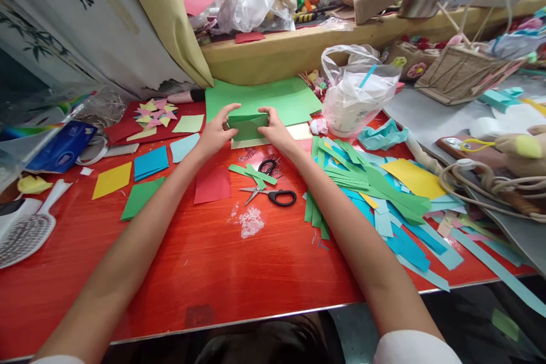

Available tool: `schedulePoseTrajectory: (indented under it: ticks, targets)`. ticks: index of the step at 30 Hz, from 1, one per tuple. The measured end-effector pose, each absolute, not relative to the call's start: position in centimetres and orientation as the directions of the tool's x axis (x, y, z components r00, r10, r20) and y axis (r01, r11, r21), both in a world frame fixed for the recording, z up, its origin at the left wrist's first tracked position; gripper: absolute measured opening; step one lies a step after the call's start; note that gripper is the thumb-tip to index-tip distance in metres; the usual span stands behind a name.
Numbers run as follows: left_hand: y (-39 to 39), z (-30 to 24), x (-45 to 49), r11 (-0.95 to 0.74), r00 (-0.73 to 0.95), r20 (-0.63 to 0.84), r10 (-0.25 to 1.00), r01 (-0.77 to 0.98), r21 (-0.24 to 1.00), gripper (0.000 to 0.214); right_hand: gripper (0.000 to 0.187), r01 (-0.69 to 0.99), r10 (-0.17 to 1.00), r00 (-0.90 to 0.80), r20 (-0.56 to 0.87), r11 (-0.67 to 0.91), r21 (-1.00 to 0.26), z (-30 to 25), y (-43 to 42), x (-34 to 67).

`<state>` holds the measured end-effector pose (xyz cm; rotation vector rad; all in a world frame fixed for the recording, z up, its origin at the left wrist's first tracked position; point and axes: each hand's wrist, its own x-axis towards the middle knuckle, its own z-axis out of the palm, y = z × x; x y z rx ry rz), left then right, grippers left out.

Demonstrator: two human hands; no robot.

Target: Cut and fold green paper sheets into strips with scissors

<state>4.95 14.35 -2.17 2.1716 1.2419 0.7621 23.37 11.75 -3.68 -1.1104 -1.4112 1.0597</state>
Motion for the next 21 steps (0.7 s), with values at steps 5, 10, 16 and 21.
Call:
schedulePoseTrajectory:
  ticks: [5, 10, 16, 21]
  targets:
    - [14.5, -2.3, 4.5, -0.622, 0.517, 0.347, 0.783, 0.634, 0.459, 0.051, 0.045, 0.163, 0.975, -0.071, 0.208, 0.217, -0.962, -4.2, 12.1, 23.5]
    - [14.6, -2.7, 4.6, -0.637, 0.534, 0.347, 0.771, 0.635, 0.437, 0.051, 0.047, 0.214, 0.982, -0.075, 0.174, 0.186, -0.959, -4.0, 11.7, 23.4]
    - [14.5, -2.6, 4.8, -0.629, 0.534, 0.332, 0.778, 0.643, 0.437, 0.050, 0.033, 0.244, 0.970, -0.070, 0.232, 0.242, -0.939, -4.3, 12.1, 23.5]
    - [13.1, 1.8, 4.1, -0.494, 0.449, 0.209, 0.869, 0.817, 0.297, 0.047, 0.025, 0.252, 0.959, -0.086, 0.271, 0.284, -0.925, -5.7, 13.7, 24.1]
